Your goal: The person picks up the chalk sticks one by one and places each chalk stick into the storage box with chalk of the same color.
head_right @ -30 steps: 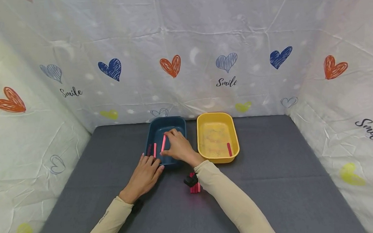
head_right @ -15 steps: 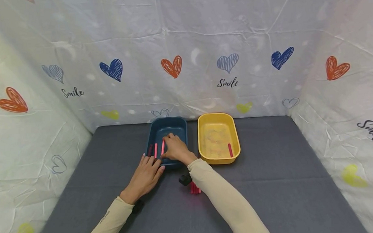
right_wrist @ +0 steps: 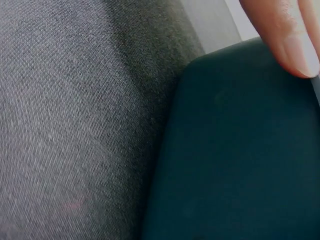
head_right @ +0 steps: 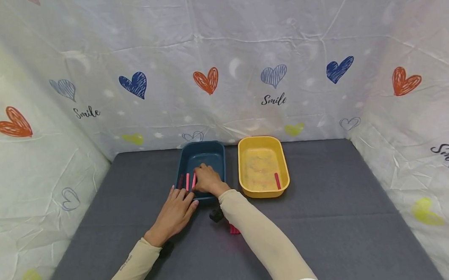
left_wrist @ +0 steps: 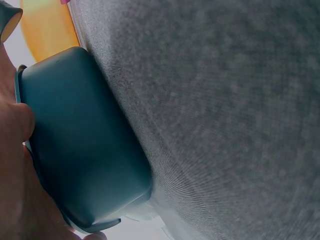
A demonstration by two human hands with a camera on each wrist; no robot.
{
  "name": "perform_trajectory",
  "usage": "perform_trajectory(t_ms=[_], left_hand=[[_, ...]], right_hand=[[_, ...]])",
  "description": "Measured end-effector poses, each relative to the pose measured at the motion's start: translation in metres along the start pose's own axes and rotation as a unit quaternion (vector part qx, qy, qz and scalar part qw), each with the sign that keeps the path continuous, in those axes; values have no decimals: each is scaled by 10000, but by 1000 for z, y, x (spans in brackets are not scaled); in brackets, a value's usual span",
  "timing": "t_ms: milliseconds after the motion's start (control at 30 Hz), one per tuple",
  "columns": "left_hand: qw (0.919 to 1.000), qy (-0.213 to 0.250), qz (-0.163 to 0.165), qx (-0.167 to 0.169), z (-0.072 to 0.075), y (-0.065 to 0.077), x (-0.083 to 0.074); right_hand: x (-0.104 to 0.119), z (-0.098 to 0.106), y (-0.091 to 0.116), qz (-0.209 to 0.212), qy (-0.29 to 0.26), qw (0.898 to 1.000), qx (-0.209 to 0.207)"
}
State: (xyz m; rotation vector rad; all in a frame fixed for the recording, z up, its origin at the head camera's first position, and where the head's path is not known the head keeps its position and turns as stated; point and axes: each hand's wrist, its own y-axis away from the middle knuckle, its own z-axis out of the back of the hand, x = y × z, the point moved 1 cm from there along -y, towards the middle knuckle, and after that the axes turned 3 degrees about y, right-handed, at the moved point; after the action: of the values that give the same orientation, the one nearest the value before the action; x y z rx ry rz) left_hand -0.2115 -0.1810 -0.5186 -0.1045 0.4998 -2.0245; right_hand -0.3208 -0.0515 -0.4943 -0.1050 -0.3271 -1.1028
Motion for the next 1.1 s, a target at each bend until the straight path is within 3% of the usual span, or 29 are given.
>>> perform_trajectory(t_ms=[267, 500, 1100], left_hand=[[9999, -20, -81, -93, 0, -3, -3], [10000, -61, -29, 31, 1, -5, -3], [9997, -233, -74, -32, 2, -1, -2]], right_hand=[[-3, -4, -2, 23, -94, 10000, 8], [-6, 1, 1, 66, -283, 9995, -133], [1, 17, 39, 694, -491, 9923, -905]])
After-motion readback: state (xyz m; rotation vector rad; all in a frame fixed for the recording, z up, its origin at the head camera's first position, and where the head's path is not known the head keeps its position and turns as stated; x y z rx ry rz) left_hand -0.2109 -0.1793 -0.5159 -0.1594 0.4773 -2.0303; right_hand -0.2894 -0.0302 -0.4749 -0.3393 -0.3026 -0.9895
